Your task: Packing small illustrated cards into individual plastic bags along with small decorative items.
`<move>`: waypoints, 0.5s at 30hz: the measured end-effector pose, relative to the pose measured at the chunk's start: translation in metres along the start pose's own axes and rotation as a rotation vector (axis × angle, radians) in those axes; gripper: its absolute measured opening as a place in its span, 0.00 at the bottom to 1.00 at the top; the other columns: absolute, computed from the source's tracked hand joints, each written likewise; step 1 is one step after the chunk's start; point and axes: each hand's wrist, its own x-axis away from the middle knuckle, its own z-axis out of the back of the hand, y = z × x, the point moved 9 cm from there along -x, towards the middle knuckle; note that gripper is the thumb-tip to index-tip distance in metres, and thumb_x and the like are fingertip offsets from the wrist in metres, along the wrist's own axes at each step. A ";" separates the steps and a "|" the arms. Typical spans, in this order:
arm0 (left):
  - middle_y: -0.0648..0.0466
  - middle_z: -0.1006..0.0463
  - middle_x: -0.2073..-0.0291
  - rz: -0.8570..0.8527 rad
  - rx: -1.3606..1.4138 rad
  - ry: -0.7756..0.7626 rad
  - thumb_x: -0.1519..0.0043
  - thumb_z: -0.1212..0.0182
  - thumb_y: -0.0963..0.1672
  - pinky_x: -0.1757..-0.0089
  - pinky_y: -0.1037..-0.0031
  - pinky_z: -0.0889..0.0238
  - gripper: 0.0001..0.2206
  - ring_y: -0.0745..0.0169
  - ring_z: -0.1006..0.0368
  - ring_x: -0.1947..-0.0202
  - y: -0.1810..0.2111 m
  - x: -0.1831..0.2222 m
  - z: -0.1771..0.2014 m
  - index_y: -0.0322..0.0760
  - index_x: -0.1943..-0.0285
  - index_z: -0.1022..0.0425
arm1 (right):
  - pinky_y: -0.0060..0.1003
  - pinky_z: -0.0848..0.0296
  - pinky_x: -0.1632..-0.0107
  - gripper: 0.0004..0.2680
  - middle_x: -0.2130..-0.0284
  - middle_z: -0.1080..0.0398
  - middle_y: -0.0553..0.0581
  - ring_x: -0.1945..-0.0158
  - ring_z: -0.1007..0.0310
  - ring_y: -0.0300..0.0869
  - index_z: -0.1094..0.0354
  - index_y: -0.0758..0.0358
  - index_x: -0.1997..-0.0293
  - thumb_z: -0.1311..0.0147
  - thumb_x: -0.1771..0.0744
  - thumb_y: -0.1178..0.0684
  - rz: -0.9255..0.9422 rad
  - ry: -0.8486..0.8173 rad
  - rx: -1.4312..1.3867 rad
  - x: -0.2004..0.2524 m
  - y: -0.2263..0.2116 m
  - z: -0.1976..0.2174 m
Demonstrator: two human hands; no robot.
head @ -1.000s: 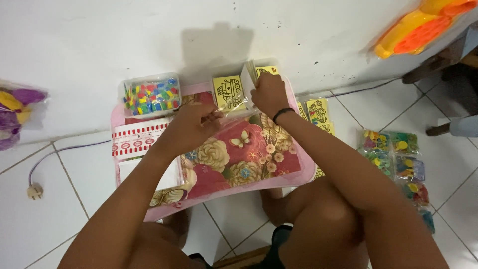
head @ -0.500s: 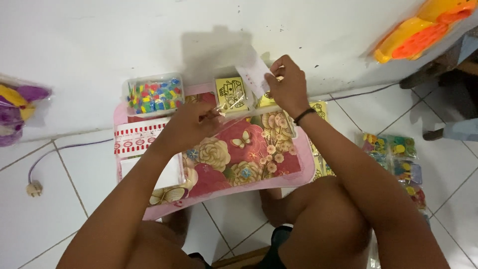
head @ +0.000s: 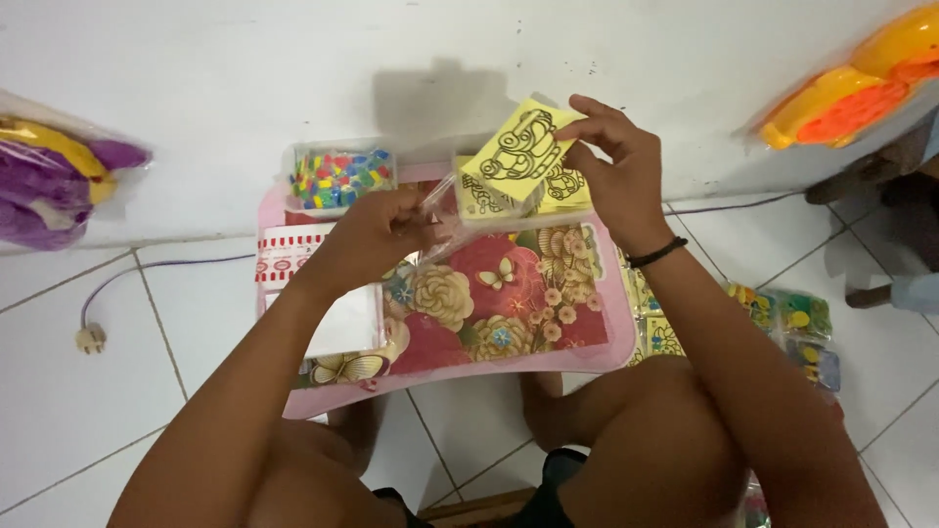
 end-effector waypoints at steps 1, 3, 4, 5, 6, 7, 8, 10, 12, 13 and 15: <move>0.40 0.18 0.64 0.001 0.001 0.005 0.36 0.38 0.45 0.55 0.55 0.31 0.10 0.40 0.19 0.61 -0.007 0.001 0.001 0.32 0.53 0.19 | 0.42 0.19 0.52 0.08 0.40 0.34 0.69 0.44 0.26 0.54 0.25 0.66 0.54 0.48 0.33 0.69 0.002 -0.005 -0.001 0.000 -0.001 0.000; 0.58 0.27 0.78 -0.056 0.008 0.060 0.40 0.33 0.43 0.72 0.77 0.46 0.07 0.72 0.38 0.78 -0.013 0.005 0.007 0.35 0.66 0.26 | 0.34 0.26 0.45 0.08 0.37 0.33 0.60 0.38 0.31 0.45 0.26 0.61 0.60 0.48 0.36 0.69 0.047 -0.016 0.072 0.000 -0.007 0.001; 0.58 0.27 0.78 -0.054 0.010 0.066 0.40 0.33 0.43 0.72 0.77 0.46 0.07 0.72 0.38 0.78 -0.016 0.006 0.010 0.35 0.66 0.26 | 0.34 0.26 0.45 0.08 0.37 0.33 0.60 0.38 0.31 0.45 0.26 0.61 0.60 0.48 0.36 0.69 0.049 -0.021 0.071 0.000 -0.006 0.000; 0.50 0.22 0.70 -0.007 -0.016 0.034 0.38 0.35 0.43 0.64 0.67 0.38 0.06 0.58 0.28 0.70 -0.023 0.008 0.010 0.35 0.59 0.23 | 0.32 0.24 0.50 0.07 0.46 0.29 0.58 0.46 0.29 0.42 0.26 0.60 0.59 0.47 0.35 0.66 -0.001 0.006 0.051 -0.001 -0.001 0.002; 0.42 0.18 0.63 0.041 -0.042 0.004 0.35 0.38 0.44 0.56 0.57 0.31 0.09 0.43 0.19 0.62 -0.030 0.009 0.010 0.35 0.52 0.19 | 0.31 0.22 0.56 0.06 0.55 0.26 0.56 0.53 0.26 0.40 0.25 0.58 0.58 0.45 0.34 0.64 -0.050 0.033 0.031 -0.001 0.004 0.004; 0.42 0.18 0.63 0.043 -0.040 0.010 0.35 0.38 0.44 0.56 0.57 0.31 0.09 0.43 0.19 0.62 -0.029 0.013 0.012 0.35 0.52 0.19 | 0.31 0.22 0.56 0.06 0.55 0.26 0.56 0.53 0.26 0.40 0.25 0.58 0.58 0.45 0.34 0.64 -0.047 0.027 0.029 -0.001 0.003 0.003; 0.41 0.18 0.63 0.026 -0.019 0.004 0.35 0.39 0.44 0.56 0.55 0.32 0.09 0.41 0.20 0.61 -0.028 0.016 0.013 0.32 0.52 0.21 | 0.31 0.22 0.57 0.05 0.58 0.26 0.56 0.57 0.27 0.39 0.26 0.61 0.55 0.44 0.33 0.62 -0.056 0.023 0.024 0.000 0.004 0.002; 0.39 0.19 0.64 0.012 0.004 0.002 0.35 0.40 0.43 0.56 0.54 0.32 0.10 0.39 0.20 0.61 -0.029 0.020 0.016 0.29 0.52 0.22 | 0.30 0.22 0.58 0.05 0.62 0.27 0.57 0.60 0.28 0.38 0.27 0.63 0.53 0.44 0.33 0.61 -0.065 0.013 0.019 0.001 0.003 0.001; 0.43 0.19 0.63 0.036 0.018 -0.019 0.34 0.40 0.44 0.57 0.59 0.30 0.09 0.45 0.20 0.60 -0.036 0.021 0.017 0.32 0.54 0.21 | 0.32 0.22 0.62 0.05 0.63 0.29 0.59 0.68 0.29 0.38 0.27 0.65 0.51 0.44 0.31 0.62 -0.048 -0.058 0.011 0.001 0.001 -0.005; 0.43 0.19 0.63 0.037 0.019 -0.015 0.34 0.40 0.44 0.57 0.59 0.30 0.09 0.45 0.20 0.60 -0.027 0.026 0.020 0.32 0.54 0.21 | 0.32 0.22 0.62 0.05 0.63 0.29 0.59 0.68 0.29 0.38 0.27 0.65 0.51 0.44 0.31 0.62 -0.047 -0.062 0.011 0.002 -0.002 -0.008; 0.41 0.19 0.63 0.050 0.022 -0.019 0.34 0.40 0.44 0.57 0.60 0.29 0.09 0.44 0.20 0.60 -0.009 0.036 0.023 0.32 0.54 0.21 | 0.32 0.23 0.65 0.05 0.60 0.28 0.60 0.72 0.29 0.39 0.27 0.66 0.51 0.44 0.31 0.64 -0.028 -0.102 0.049 0.005 -0.011 -0.015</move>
